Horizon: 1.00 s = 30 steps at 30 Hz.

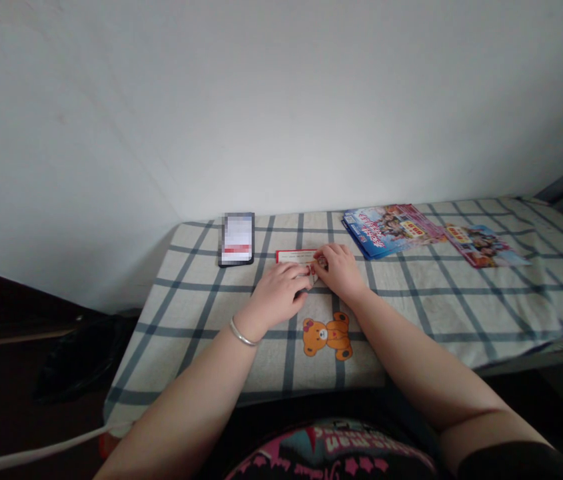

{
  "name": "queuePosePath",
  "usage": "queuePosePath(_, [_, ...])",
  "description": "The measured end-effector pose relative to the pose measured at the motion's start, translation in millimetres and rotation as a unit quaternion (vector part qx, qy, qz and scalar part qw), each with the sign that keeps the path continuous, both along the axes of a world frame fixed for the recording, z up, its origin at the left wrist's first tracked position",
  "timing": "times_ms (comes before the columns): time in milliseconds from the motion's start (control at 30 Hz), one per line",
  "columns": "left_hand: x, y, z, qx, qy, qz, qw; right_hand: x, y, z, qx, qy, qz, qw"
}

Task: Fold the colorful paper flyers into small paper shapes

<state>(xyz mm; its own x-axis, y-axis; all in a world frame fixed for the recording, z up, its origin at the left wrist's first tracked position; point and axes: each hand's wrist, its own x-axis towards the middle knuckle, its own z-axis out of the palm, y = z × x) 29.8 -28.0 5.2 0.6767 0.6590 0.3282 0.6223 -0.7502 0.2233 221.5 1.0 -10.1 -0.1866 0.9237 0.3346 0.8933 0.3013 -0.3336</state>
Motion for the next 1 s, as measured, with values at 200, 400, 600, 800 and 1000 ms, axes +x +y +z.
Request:
queuePosePath(200, [2,-2,4.9,-0.012,0.012,0.023,1.0,11,-12,5.6,0.043,0.003,0.028,0.999])
queuePosePath(400, [1,0,4.7,-0.007,0.015,0.011,1.0,14,-26,24.5,0.005,-0.083,0.103,0.991])
queuePosePath(600, [1,1,3.6,0.007,0.027,0.016,0.999,3,-41,35.6,-0.02,-0.171,0.096,0.98])
queuePosePath(800, [1,1,1.9,0.002,0.027,0.017,0.999,1,-47,36.4,-0.036,-0.186,0.111,0.976])
queuePosePath(1000, [2,0,2.8,-0.002,0.026,0.022,0.999,-7,-50,38.2,-0.015,-0.186,0.094,0.978])
